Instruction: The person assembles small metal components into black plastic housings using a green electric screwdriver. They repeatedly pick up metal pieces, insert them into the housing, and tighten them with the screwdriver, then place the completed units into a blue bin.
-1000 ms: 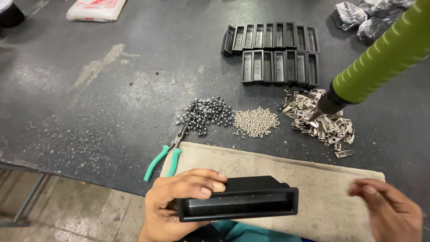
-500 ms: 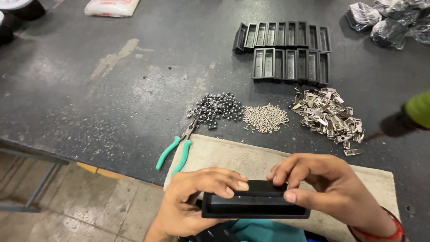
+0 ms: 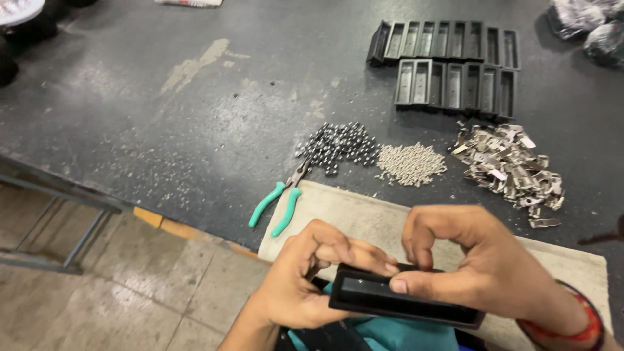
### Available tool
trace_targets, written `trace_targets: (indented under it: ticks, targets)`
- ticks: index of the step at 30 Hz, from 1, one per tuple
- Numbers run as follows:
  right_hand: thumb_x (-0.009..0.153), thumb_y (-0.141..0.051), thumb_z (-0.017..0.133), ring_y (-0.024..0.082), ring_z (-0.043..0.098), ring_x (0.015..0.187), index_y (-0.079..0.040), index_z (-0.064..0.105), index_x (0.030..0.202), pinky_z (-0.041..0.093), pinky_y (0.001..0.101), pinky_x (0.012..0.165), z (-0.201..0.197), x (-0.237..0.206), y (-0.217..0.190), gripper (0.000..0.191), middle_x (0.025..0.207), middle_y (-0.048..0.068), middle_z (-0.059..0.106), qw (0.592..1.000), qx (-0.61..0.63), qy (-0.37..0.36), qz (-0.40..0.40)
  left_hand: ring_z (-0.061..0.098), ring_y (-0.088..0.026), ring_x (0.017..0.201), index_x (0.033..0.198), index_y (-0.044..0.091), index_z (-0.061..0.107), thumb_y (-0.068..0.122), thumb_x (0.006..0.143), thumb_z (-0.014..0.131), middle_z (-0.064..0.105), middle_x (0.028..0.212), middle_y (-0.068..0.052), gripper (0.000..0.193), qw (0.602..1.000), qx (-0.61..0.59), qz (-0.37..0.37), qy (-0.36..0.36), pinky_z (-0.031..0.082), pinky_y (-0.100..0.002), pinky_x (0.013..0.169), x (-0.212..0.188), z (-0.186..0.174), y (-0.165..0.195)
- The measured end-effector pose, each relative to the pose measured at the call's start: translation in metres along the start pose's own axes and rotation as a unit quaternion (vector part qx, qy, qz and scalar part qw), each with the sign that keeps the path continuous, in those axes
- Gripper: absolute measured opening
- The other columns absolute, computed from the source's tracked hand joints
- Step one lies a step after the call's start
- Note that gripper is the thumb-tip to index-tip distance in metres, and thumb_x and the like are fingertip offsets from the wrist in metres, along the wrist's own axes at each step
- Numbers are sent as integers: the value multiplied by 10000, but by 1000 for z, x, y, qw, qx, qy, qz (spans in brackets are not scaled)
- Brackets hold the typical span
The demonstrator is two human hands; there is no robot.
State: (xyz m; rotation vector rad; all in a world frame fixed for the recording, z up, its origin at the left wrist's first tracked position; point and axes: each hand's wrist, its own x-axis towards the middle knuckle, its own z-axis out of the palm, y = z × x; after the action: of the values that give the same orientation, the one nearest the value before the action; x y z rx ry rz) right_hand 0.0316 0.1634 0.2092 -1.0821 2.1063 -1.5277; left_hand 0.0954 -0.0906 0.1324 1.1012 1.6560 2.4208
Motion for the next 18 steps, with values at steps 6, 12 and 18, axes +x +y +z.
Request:
trace_targets:
  ticks: [6,12,18]
  targets:
    - [765,-230,954,83,516,664,-95,556,688,452,257,624,10,14,-6,427,655,-36,589,997,-70,-14,12,703,-264,1199,1271,78,425,94,998,813,724,1228,-205,474,999,-41,-31,0,560,-409,1095,-9,-2,3]
    - [810,-266,937,81,439,602,-93,491,654,355,281,550,20,29,-16,504,591,-36,507,996,-71,-51,22,714,-136,978,1227,46,425,100,947,840,756,1090,-175,504,996,86,-33,8,575,-276,933,-16,-3,4]
    - [836,-232,919,84,412,600,-83,470,624,336,285,546,25,37,-13,518,572,-31,490,996,-26,-67,55,714,-163,978,1262,55,433,89,932,835,746,1133,-183,521,997,10,-65,31,580,-302,907,-19,-6,0]
